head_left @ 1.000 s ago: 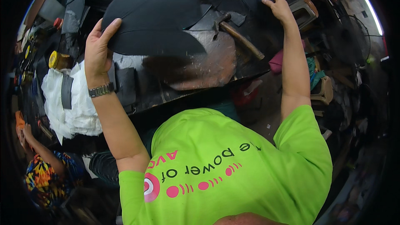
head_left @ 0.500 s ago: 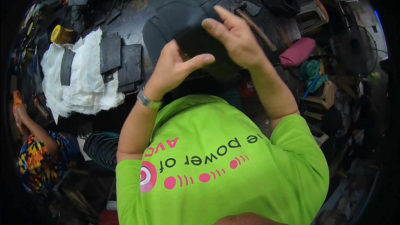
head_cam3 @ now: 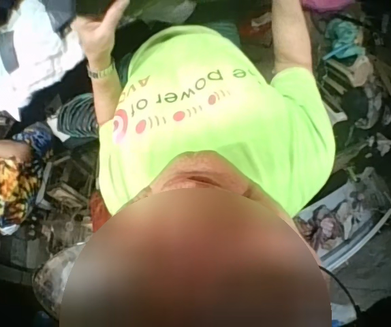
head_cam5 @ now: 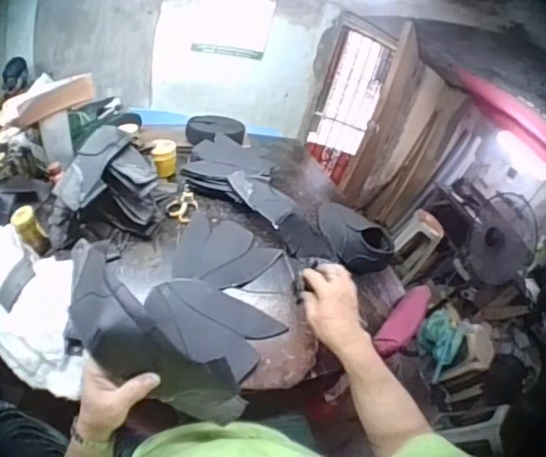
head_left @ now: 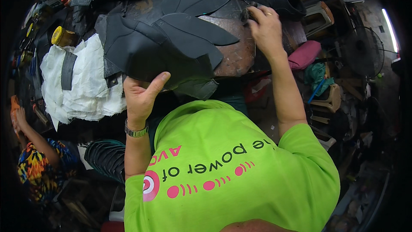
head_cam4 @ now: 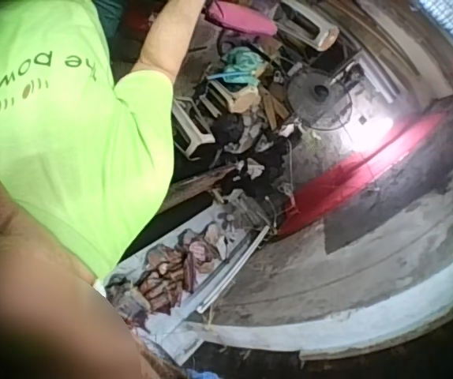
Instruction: The person repeatedly aligns and presses a black rubber sole onto a shoe upper, then uses a hammer to tap the edges to secure the fit. The person handles multiple shoe uppers and soles, inspecting and adjusting the alignment before hammering.
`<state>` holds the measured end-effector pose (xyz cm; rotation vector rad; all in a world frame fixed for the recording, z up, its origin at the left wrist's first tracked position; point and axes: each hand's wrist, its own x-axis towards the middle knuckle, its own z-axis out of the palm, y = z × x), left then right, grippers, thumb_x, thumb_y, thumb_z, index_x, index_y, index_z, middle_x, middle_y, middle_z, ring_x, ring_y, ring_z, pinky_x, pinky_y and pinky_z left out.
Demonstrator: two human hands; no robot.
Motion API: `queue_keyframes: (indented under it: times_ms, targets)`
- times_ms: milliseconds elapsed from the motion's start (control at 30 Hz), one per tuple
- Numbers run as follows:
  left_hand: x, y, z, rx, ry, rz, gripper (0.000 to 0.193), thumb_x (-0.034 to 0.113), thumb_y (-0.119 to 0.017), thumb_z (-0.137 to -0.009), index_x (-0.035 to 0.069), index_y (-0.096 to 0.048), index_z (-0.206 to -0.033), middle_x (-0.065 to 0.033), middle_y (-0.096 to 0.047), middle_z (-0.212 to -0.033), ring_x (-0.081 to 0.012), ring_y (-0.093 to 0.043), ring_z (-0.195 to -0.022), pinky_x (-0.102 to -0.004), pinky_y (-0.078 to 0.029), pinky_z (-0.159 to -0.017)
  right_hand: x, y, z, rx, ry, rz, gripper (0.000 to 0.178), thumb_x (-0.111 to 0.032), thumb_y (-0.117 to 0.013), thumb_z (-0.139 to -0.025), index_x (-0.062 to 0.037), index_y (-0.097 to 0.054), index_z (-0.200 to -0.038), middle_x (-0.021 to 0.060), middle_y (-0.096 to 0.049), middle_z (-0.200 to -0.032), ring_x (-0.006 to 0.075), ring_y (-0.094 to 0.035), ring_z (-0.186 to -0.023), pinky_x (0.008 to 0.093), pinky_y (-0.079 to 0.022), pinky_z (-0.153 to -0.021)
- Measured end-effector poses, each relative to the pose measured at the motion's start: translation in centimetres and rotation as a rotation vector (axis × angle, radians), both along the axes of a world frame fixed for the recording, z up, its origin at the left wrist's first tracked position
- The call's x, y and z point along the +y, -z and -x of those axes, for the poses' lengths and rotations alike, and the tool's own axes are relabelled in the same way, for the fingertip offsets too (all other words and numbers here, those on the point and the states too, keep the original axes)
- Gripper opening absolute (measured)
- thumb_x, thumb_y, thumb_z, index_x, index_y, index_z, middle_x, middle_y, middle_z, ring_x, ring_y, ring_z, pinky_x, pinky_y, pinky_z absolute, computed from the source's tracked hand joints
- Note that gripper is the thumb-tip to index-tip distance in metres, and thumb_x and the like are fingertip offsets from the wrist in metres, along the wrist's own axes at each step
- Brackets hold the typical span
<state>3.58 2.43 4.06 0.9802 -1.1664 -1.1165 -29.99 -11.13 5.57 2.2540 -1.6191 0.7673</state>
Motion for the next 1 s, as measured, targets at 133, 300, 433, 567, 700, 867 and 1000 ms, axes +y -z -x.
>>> queue_keyframes:
  times_ms: [133, 300, 433, 567, 700, 867, 1000]
  targets:
    - [0.1, -0.5, 0.7, -0.031, 0.038, -0.028, 0.012, -0.003, -0.074, -0.088, -0.002, -0.069, -0.099, -0.0006, -0.069, -0.087, -0.0064, -0.062, -0.075, -0.0218, -0.049, -0.067, -0.2, 0.4, -7.1, -0.051, -0.217, -0.429, 0.050, -0.036, -0.083, -0.078, -0.0099, -0.069, -0.118, 0.0159, -0.064, -0.117, 0.0371, -0.060, -0.110, 0.0452, -0.048, -0.096]
    - [-0.2, 0.0, 1.3, 0.027, 0.005, -0.013, 0.014, -0.004, -0.071, -0.091, -0.003, -0.067, -0.104, -0.0002, -0.069, -0.094, -0.0054, -0.061, -0.080, -0.0210, -0.048, -0.070, -1.2, 1.3, -9.4, -0.143, -0.170, -0.490, 0.051, -0.033, -0.087, -0.072, -0.0071, -0.068, -0.112, 0.0151, -0.062, -0.110, 0.0348, -0.063, -0.102, 0.0431, -0.051, -0.089]
    - [-1.0, 0.4, 1.2, 0.018, 0.098, -0.032, 0.024, -0.006, -0.071, -0.090, -0.002, -0.068, -0.114, -0.0038, -0.071, -0.106, -0.0097, -0.066, -0.093, -0.0248, -0.052, -0.085, -3.0, 1.5, -8.7, -0.416, -0.261, -0.649, 0.040, -0.016, -0.089, -0.069, -0.0039, -0.066, -0.099, 0.0130, -0.061, -0.102, 0.0284, -0.063, -0.091, 0.0385, -0.052, -0.084]
    - [-1.7, 0.5, 2.0, -0.063, 0.147, -0.004, 0.023, -0.005, -0.072, -0.090, -0.003, -0.068, -0.113, -0.0049, -0.072, -0.107, -0.0100, -0.067, -0.092, -0.0241, -0.054, -0.082, -3.5, 1.2, -8.7, -0.443, -0.205, -0.600, 0.038, -0.016, -0.086, -0.074, -0.0050, -0.067, -0.105, 0.0110, -0.063, -0.098, 0.0260, -0.063, -0.090, 0.0365, -0.052, -0.083]
    - [-1.7, 0.3, 3.0, -0.128, 0.203, 0.034, 0.024, -0.007, -0.072, -0.090, -0.003, -0.068, -0.113, -0.0065, -0.073, -0.108, -0.0108, -0.068, -0.094, -0.0242, -0.054, -0.083, -2.0, -0.1, -8.5, -0.775, -0.429, -0.492, 0.033, -0.022, -0.079, -0.085, -0.0056, -0.070, -0.112, 0.0094, -0.066, -0.099, 0.0219, -0.065, -0.091, 0.0315, -0.052, -0.082]
    - [-0.8, -0.5, 2.3, 0.034, 0.182, 0.070, 0.035, -0.013, -0.071, -0.087, -0.002, -0.065, -0.120, -0.0082, -0.071, -0.112, -0.0139, -0.069, -0.098, -0.0275, -0.056, -0.088, -1.6, -1.6, -7.2, -0.481, -0.387, -0.588, 0.030, -0.015, -0.075, -0.089, -0.0038, -0.070, -0.116, 0.0061, -0.067, -0.104, 0.0175, -0.064, -0.100, 0.0293, -0.049, -0.089]
    - [0.5, -1.4, -1.2, 0.058, -0.046, 0.104, 0.038, -0.015, -0.074, -0.082, -0.002, -0.067, -0.117, -0.0097, -0.072, -0.110, -0.0167, -0.070, -0.096, -0.0299, -0.057, -0.088, -2.9, -0.7, -7.3, -0.284, -0.303, -0.566, 0.046, -0.029, -0.081, -0.083, -0.0039, -0.069, -0.120, 0.0134, -0.066, -0.116, 0.0278, -0.064, -0.107, 0.0365, -0.050, -0.094]
